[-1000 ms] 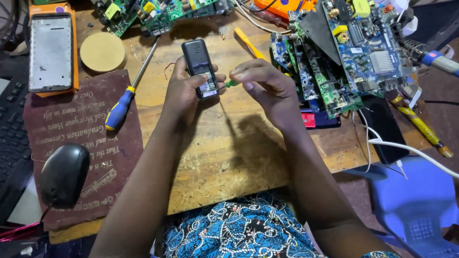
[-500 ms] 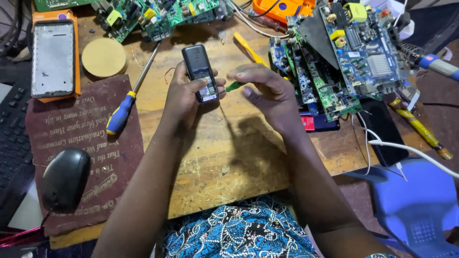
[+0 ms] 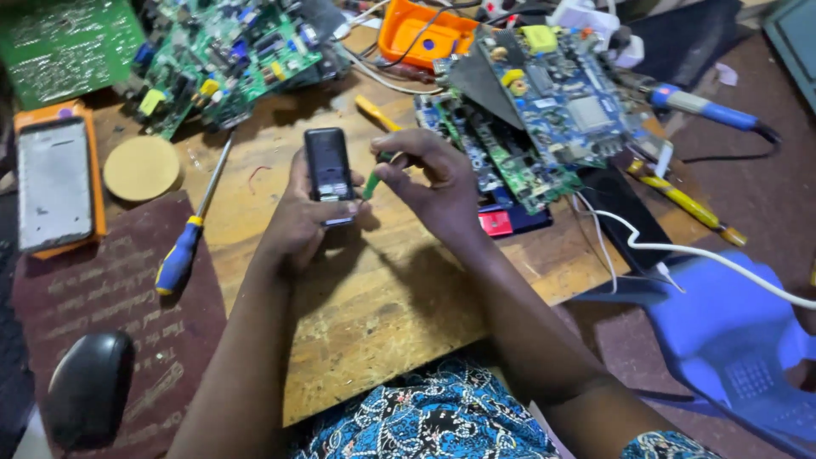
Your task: Disassembling a feature phone using a screwdriver and prying tool, followed by soldering internal components on a repair bench.
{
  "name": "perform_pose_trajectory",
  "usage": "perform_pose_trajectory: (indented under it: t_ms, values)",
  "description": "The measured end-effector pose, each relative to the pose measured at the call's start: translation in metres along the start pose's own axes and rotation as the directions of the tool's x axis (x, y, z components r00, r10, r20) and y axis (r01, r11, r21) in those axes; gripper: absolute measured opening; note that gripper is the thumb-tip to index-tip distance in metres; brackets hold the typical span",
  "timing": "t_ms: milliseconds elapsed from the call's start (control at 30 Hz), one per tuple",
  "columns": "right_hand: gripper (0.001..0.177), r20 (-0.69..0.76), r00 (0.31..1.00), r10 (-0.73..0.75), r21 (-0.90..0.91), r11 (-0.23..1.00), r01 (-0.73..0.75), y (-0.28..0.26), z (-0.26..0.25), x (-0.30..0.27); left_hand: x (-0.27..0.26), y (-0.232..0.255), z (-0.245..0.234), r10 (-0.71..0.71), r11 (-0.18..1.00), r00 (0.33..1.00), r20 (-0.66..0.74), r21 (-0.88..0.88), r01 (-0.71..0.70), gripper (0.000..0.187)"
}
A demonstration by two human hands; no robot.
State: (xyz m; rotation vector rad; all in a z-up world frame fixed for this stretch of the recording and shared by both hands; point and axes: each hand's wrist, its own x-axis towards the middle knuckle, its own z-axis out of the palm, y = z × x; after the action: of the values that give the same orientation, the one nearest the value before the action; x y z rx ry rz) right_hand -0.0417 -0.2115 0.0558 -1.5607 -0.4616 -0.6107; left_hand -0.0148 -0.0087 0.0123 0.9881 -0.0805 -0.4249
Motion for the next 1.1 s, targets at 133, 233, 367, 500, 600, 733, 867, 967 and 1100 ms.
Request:
perform_pose_trajectory:
  t_ms: [133, 233, 367, 500, 600, 733, 867, 967, 1100]
  values:
    - [0.033, -0.068, 0.998, 0.006, 0.021, 1.000, -0.005, -0.011, 0.000, -0.008, 0.013, -0.013, -0.014, 0.037, 0.999, 0.997, -0.065, -0.023, -0.039, 0.086]
    - [0.033, -0.185, 0.978, 0.097, 0.048, 0.995, -0.089, -0.017, 0.000, -0.015, 0.011, -0.007, -0.003, 0.072, 0.997, 0.993, -0.098, -0.018, -0.074, 0.083]
    - [0.033, -0.325, 0.924, 0.201, 0.082, 0.980, -0.184, -0.011, -0.005, -0.032, 0.007, -0.013, -0.002, 0.073, 0.990, 0.977, -0.201, 0.134, -0.047, 0.042]
    - [0.033, -0.281, 0.950, 0.137, 0.060, 0.990, -0.125, -0.003, -0.015, -0.031, 0.005, -0.003, 0.010, 0.121, 0.742, 0.939, -0.321, 0.658, 0.129, 0.020]
    - [0.033, -0.226, 0.967, 0.116, 0.036, 0.993, -0.110, -0.003, -0.015, -0.032, 0.017, -0.011, -0.024, 0.125, 0.599, 0.924, -0.363, 0.769, 0.221, 0.026]
    - [0.028, -0.208, 0.960, 0.188, -0.014, 0.981, -0.195, -0.027, -0.003, -0.031, -0.011, 0.031, 0.012, 0.055, 0.482, 0.923, -0.380, 0.820, 0.308, 0.042]
    - [0.034, -0.237, 0.920, 0.314, 0.025, 0.948, -0.317, -0.034, 0.012, -0.033, -0.010, 0.016, 0.000, 0.366, 0.008, 0.925, 0.101, 0.994, -0.112, 0.028]
    - [0.033, -0.274, 0.898, 0.344, 0.011, 0.935, -0.354, -0.021, 0.004, -0.038, -0.020, 0.019, 0.021, 0.243, 0.102, 0.932, 0.267, 0.949, -0.299, 0.042]
    - [0.064, 0.042, 0.924, 0.381, -0.463, 0.827, -0.320, -0.054, -0.024, -0.032, -0.010, -0.020, 0.031, 0.144, 0.330, 0.899, 0.413, 0.837, -0.437, 0.027]
